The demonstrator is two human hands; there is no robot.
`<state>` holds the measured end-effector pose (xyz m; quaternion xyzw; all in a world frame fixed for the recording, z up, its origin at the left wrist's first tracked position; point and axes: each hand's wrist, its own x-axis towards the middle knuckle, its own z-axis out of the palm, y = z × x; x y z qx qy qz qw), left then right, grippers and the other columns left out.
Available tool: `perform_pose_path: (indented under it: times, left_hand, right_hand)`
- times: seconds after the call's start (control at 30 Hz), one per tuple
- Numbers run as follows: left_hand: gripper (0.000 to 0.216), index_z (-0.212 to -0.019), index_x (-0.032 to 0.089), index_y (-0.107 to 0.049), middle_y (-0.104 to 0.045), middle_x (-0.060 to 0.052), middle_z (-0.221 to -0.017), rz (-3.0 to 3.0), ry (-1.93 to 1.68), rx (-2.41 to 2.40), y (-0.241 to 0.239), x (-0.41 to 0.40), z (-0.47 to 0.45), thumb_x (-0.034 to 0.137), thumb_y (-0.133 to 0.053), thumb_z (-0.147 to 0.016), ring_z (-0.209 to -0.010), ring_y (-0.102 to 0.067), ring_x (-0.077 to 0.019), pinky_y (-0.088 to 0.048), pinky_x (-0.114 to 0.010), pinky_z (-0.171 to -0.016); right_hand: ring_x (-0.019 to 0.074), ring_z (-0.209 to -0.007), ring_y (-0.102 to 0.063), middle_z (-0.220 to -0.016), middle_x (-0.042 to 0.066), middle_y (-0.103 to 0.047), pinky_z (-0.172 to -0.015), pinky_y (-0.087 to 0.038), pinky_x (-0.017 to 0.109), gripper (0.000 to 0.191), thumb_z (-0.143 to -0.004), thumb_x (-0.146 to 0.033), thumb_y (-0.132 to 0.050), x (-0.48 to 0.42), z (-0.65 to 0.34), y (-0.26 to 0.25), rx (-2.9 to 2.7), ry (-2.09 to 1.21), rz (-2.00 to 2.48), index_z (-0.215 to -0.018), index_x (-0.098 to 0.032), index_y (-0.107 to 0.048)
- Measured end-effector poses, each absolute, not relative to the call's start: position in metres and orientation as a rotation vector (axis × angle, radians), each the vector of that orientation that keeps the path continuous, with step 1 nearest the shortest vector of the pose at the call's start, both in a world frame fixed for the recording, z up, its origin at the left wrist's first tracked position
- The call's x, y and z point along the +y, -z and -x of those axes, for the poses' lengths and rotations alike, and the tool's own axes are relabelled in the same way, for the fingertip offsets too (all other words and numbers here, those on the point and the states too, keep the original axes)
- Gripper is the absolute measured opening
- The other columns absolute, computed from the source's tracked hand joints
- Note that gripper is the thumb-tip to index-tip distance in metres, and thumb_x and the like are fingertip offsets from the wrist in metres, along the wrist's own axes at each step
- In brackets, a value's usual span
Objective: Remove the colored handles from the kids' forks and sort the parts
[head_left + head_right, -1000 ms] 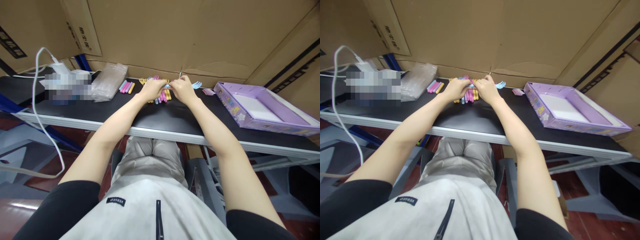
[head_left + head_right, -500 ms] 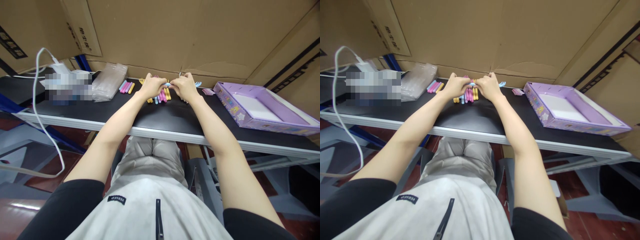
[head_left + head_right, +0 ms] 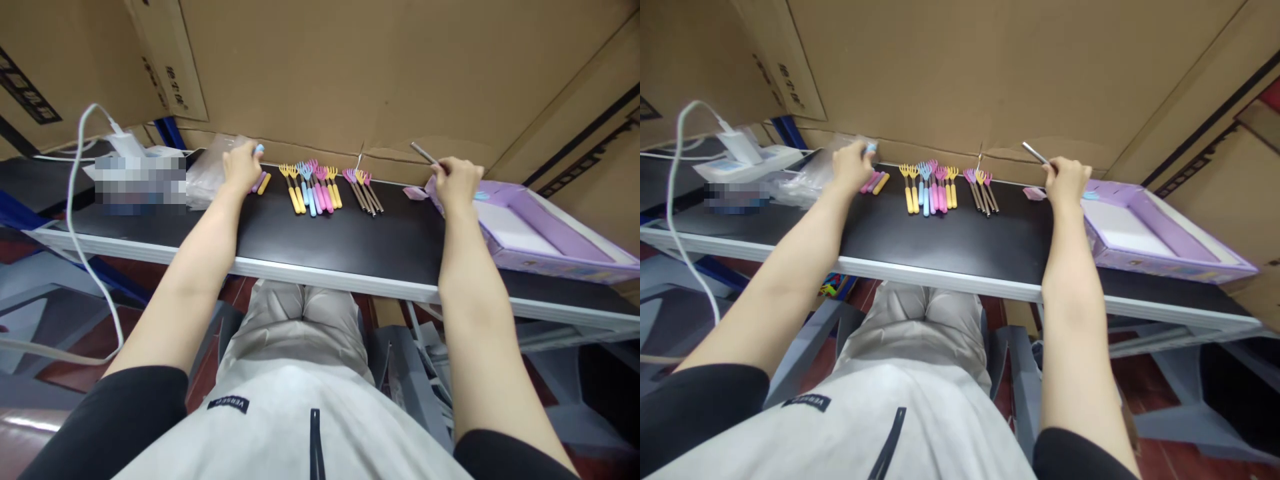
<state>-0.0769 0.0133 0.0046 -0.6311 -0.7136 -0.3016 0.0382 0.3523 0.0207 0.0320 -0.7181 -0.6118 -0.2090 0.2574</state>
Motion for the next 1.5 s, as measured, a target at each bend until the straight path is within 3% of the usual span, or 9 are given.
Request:
perform_pose_path:
  times: [0.1, 0.17, 0.3, 0.37, 0.53, 0.7, 0.83, 1.13, 1.5]
  left_hand:
    - [0.041, -0.139, 0.023, -0.066, -0.073, -0.013, -0.139, 2.066, 0.961, -2.086, -0.003, 0.013, 0.056, 0.043, -0.041, -0.113, -0.139, -0.060, -0.0318, -0.042, -0.041, -0.114]
    - [0.045, -0.140, 0.024, -0.066, -0.073, -0.013, -0.138, 2.165, 0.942, -2.010, -0.001, 0.012, 0.036, 0.048, -0.040, -0.113, -0.140, -0.059, -0.0331, -0.043, -0.040, -0.114]
    - [0.049, -0.142, 0.021, -0.067, -0.073, -0.016, -0.138, 2.239, 0.804, -2.001, 0.003, 0.006, 0.024, 0.047, -0.039, -0.111, -0.136, -0.061, -0.0344, -0.045, -0.043, -0.114]
    - [0.050, -0.144, 0.021, -0.066, -0.072, -0.016, -0.139, 2.243, 0.777, -2.012, 0.004, 0.006, 0.030, 0.047, -0.039, -0.111, -0.136, -0.061, -0.0338, -0.045, -0.043, -0.116]
    - [0.053, -0.145, 0.018, -0.065, -0.071, -0.017, -0.138, 2.258, 0.794, -2.020, 0.009, 0.015, 0.042, 0.049, -0.038, -0.111, -0.138, -0.059, -0.0339, -0.043, -0.043, -0.118]
    - [0.051, -0.140, 0.019, -0.069, -0.074, -0.016, -0.130, 2.274, 0.843, -1.963, 0.013, 0.021, 0.042, 0.048, -0.042, -0.108, -0.132, -0.061, -0.0334, -0.046, -0.044, -0.116]
    - [0.049, -0.136, 0.019, -0.070, -0.074, -0.016, -0.129, 2.276, 0.821, -1.965, 0.013, 0.021, 0.042, 0.047, -0.043, -0.106, -0.130, -0.062, -0.0330, -0.047, -0.044, -0.114]
    - [0.051, -0.141, 0.016, -0.069, -0.072, -0.017, -0.140, 2.252, 0.734, -2.055, 0.006, 0.010, 0.036, 0.040, -0.042, -0.106, -0.135, -0.062, -0.0333, -0.046, -0.042, -0.117]
    - [0.054, -0.147, 0.018, -0.064, -0.070, -0.017, -0.143, 2.197, 0.763, -2.156, 0.006, 0.014, 0.042, 0.022, -0.043, -0.097, -0.141, -0.060, -0.0358, -0.045, -0.048, -0.121]
  right_hand:
    - [0.0321, -0.132, -0.063, -0.137, 0.016, -0.072, -0.111, -0.046, 0.050, 0.024, -0.108, -0.024, -0.059, 0.015, -0.344, -0.039, -1.656, 0.645, 1.776, -0.123, -0.018, -0.077]
    - [0.0317, -0.133, -0.060, -0.137, 0.016, -0.069, -0.111, -0.045, 0.048, 0.026, -0.109, -0.030, -0.056, 0.011, -0.323, -0.041, -1.759, 0.683, 1.689, -0.124, -0.019, -0.075]
    - [0.0333, -0.131, -0.060, -0.135, 0.016, -0.069, -0.113, -0.039, 0.054, 0.048, -0.116, -0.042, -0.030, 0.003, -0.292, -0.042, -1.942, 0.664, 1.665, -0.139, -0.024, -0.067]
    - [0.0346, -0.130, -0.061, -0.132, 0.016, -0.072, -0.116, -0.034, 0.058, 0.052, -0.116, -0.043, -0.026, -0.001, -0.288, -0.042, -1.939, 0.669, 1.691, -0.143, -0.021, -0.065]
    - [0.0318, -0.125, -0.068, -0.128, 0.011, -0.077, -0.120, -0.030, 0.060, 0.051, -0.116, -0.041, -0.029, 0.000, -0.294, -0.040, -1.955, 0.666, 1.658, -0.150, -0.025, -0.063]
    - [0.0272, -0.124, -0.070, -0.123, 0.009, -0.080, -0.124, -0.029, 0.059, 0.043, -0.114, -0.031, -0.044, 0.010, -0.298, -0.035, -1.970, 0.666, 1.657, -0.150, -0.022, -0.065]
    - [0.0271, -0.119, -0.072, -0.121, 0.010, -0.081, -0.121, -0.034, 0.059, 0.035, -0.109, -0.023, -0.053, 0.022, -0.303, -0.024, -2.045, 0.659, 1.535, -0.137, -0.023, -0.074]
    - [0.0259, -0.097, -0.075, -0.097, 0.006, -0.083, -0.108, -0.044, 0.059, 0.041, -0.101, -0.020, -0.048, 0.063, -0.307, 0.019, -2.343, 0.662, 1.312, -0.115, -0.029, -0.085]
    - [0.0315, -0.115, -0.076, -0.125, 0.009, -0.081, -0.109, -0.051, 0.050, 0.046, -0.101, -0.019, -0.050, 0.065, -0.294, 0.021, -2.466, 0.478, 1.558, -0.134, -0.025, -0.081]
